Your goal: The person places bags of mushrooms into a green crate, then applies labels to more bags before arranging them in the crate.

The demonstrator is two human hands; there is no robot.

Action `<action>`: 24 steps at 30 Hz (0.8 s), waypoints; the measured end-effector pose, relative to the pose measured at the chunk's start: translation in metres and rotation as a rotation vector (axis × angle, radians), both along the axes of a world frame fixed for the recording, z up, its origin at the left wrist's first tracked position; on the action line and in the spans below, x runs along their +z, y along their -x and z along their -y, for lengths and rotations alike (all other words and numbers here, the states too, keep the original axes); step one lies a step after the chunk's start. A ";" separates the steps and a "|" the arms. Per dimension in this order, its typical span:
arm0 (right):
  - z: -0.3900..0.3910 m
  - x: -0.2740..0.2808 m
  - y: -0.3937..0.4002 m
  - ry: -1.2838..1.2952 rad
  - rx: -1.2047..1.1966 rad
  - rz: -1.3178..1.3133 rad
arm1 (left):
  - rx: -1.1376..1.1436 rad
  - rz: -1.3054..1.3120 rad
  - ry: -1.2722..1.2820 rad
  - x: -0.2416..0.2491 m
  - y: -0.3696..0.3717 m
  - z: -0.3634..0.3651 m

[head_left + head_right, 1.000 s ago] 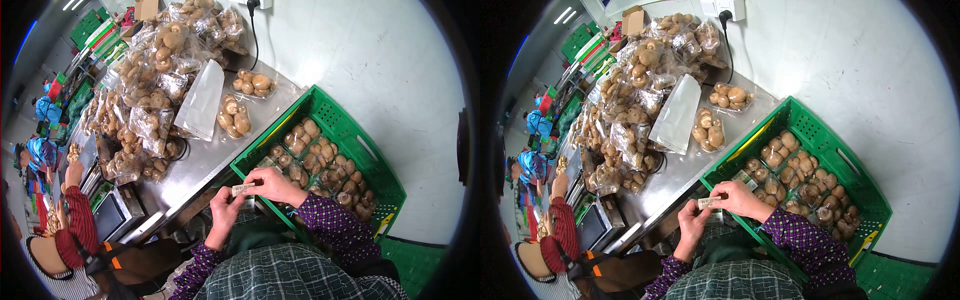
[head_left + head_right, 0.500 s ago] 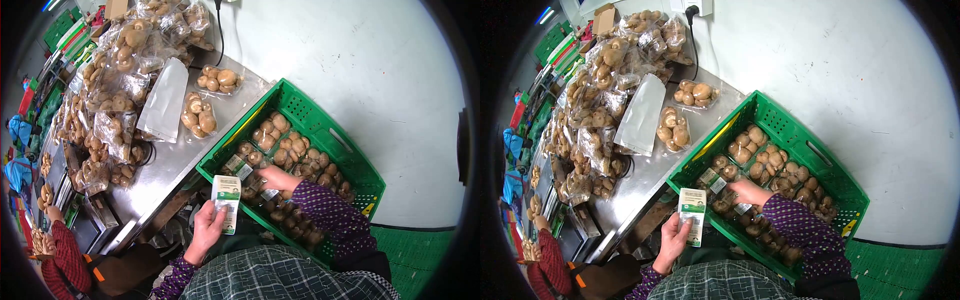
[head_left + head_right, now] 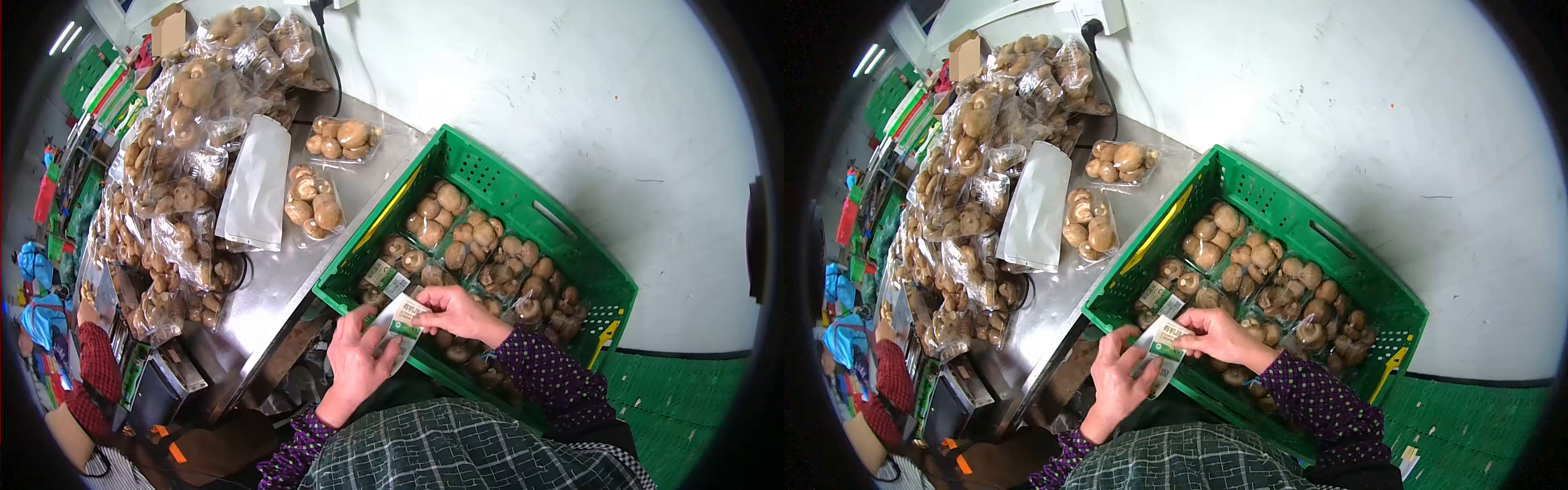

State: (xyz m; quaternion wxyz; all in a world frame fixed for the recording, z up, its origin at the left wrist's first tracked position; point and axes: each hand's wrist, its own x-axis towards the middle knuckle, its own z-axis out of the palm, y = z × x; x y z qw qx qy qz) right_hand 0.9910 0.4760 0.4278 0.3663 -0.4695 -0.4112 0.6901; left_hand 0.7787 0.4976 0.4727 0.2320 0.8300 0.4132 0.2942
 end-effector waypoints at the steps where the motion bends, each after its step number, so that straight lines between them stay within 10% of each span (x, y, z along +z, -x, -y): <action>1: 0.006 0.004 0.004 0.015 -0.020 -0.027 | -0.068 0.015 -0.026 0.001 -0.003 -0.005; 10: 0.006 0.036 -0.046 -0.211 -0.592 0.221 | -0.080 0.075 0.496 -0.006 -0.008 0.014; 19: 0.039 -0.060 -0.068 -0.497 0.626 1.226 | -0.171 0.182 0.613 -0.012 0.006 0.026; 24: 0.040 -0.038 -0.063 -0.446 0.245 1.438 | -0.232 0.106 0.550 -0.016 0.012 0.027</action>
